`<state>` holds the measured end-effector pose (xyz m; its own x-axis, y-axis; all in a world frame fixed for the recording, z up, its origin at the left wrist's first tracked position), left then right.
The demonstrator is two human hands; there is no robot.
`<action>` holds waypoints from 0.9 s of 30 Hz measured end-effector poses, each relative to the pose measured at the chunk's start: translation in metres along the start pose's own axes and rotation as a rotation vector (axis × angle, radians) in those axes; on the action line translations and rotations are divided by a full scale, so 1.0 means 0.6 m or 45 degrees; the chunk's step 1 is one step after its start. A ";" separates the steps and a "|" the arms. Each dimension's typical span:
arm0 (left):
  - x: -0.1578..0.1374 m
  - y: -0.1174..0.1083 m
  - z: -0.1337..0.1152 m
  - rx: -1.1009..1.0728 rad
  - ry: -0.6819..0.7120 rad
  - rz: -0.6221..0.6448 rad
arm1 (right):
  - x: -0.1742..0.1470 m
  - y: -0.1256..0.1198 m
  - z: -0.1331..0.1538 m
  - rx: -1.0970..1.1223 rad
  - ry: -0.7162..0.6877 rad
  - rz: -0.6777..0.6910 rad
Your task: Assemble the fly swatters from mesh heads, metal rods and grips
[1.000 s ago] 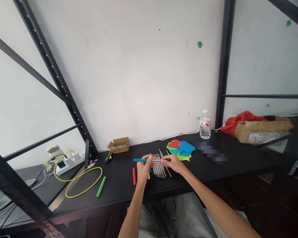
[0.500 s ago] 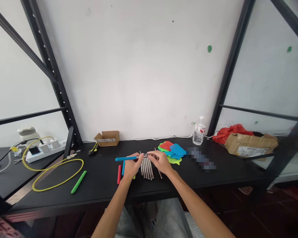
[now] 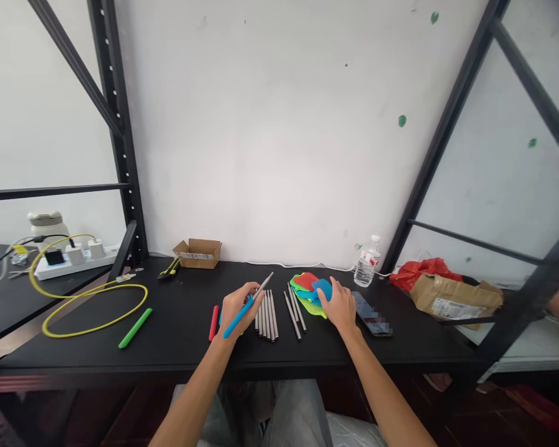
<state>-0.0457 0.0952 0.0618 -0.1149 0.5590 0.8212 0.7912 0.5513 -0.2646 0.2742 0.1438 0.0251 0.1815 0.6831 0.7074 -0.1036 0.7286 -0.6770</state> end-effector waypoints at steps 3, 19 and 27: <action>-0.006 0.002 -0.004 0.116 0.089 0.019 | -0.011 0.016 0.016 -0.056 -0.042 0.083; -0.007 -0.007 -0.027 0.218 0.190 -0.009 | -0.012 0.015 0.017 0.058 -0.072 0.204; -0.008 -0.011 -0.007 0.188 0.048 -0.017 | -0.010 -0.005 0.000 0.123 0.040 0.149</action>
Point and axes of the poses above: each hand's wrist, its own x-axis towards the middle knuckle, its own y-axis out of the palm, z = x × y, the point moved 7 cm from there along x, towards the middle knuckle, and after that the axes turned 7 degrees about -z, right-handed, at the moved point
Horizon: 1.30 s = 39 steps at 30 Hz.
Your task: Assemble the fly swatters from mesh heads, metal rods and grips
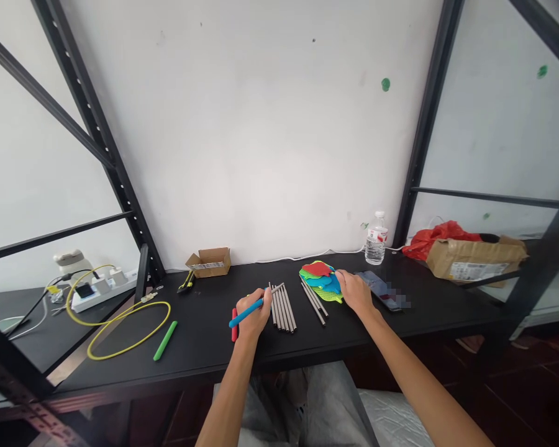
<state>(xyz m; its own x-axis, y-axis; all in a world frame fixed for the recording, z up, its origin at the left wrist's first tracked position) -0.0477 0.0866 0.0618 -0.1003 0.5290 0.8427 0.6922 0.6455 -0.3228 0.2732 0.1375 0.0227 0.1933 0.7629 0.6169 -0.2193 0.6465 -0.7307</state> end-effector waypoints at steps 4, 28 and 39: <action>0.001 -0.003 0.005 -0.074 -0.102 0.004 | 0.000 0.003 -0.006 -0.041 -0.006 -0.014; 0.003 0.001 0.017 -0.384 -0.274 0.027 | 0.015 -0.042 -0.009 1.083 0.427 -0.516; 0.007 -0.005 0.009 -0.350 -0.263 0.025 | 0.021 0.016 0.130 1.763 0.311 -0.018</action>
Point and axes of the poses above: each hand's wrist, its own x-axis towards the middle knuckle, its own y-axis out of the palm, z = x × y, the point moved 7 cm from there along x, towards the middle knuckle, and after that the axes turned 7 degrees about -z, right-handed, at the moved point
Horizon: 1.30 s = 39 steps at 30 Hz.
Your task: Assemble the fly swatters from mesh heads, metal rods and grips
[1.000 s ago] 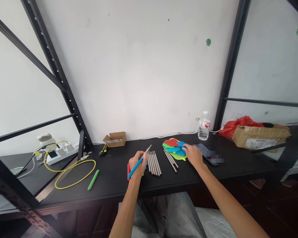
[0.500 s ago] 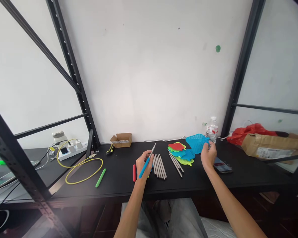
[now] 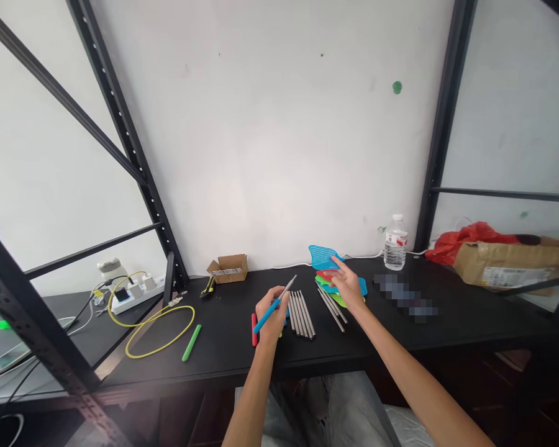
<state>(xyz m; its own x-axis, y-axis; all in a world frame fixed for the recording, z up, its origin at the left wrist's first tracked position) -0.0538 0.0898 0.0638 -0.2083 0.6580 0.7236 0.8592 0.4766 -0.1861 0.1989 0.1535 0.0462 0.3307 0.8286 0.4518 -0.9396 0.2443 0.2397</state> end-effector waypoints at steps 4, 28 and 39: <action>0.000 -0.002 -0.006 -0.010 0.030 0.008 | 0.004 0.004 -0.016 0.097 0.070 -0.147; -0.005 -0.009 -0.005 -0.021 0.010 -0.026 | -0.008 0.001 -0.056 0.161 0.211 -0.170; -0.008 -0.013 -0.001 -0.094 -0.065 -0.074 | -0.016 0.012 -0.047 0.165 0.142 -0.059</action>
Point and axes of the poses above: each hand's wrist, its own x-axis towards the middle knuckle, its own y-axis out of the palm, z = x × y, the point moved 7 cm from there along x, towards the middle knuckle, and after that the axes turned 7 degrees about -z, right-handed, at the moved point
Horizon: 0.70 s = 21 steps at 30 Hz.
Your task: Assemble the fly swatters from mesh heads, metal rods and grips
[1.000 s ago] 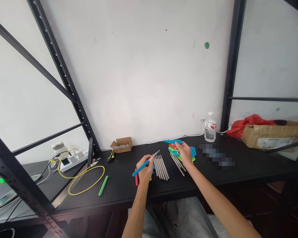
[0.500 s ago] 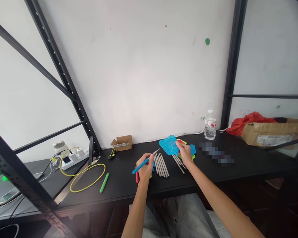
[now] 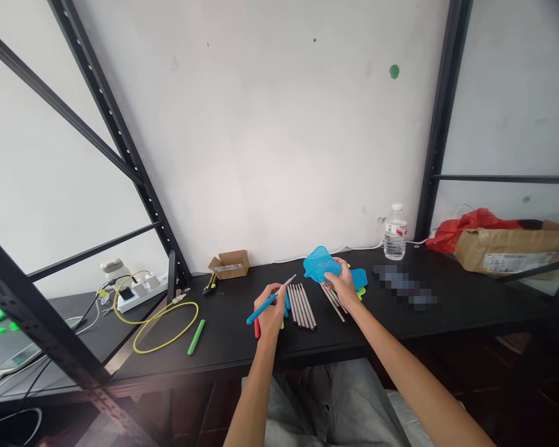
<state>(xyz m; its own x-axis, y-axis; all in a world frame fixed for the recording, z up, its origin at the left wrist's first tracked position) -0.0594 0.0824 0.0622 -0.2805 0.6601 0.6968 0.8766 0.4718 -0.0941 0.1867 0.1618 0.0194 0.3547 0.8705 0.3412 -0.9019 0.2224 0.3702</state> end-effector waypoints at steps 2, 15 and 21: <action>0.000 0.000 -0.001 -0.003 -0.001 0.008 | 0.001 -0.001 -0.002 0.021 0.017 -0.006; 0.003 0.001 0.009 -0.017 -0.023 0.018 | 0.005 -0.008 -0.011 0.084 0.134 -0.078; 0.003 0.008 0.027 -0.197 -0.173 0.022 | 0.004 0.001 -0.014 0.099 0.105 0.022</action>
<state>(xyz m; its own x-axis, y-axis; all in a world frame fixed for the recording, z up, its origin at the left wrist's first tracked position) -0.0619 0.0957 0.0515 -0.3055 0.7451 0.5929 0.9286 0.3710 0.0122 0.1848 0.1677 0.0132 0.3150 0.9078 0.2769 -0.8846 0.1751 0.4322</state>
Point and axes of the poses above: each hand's wrist, its own x-axis towards the middle knuckle, its own y-axis out of the palm, z = x × y, the point moved 7 cm from there along x, towards the middle knuckle, and after that the axes turned 7 degrees about -z, right-handed, at the moved point
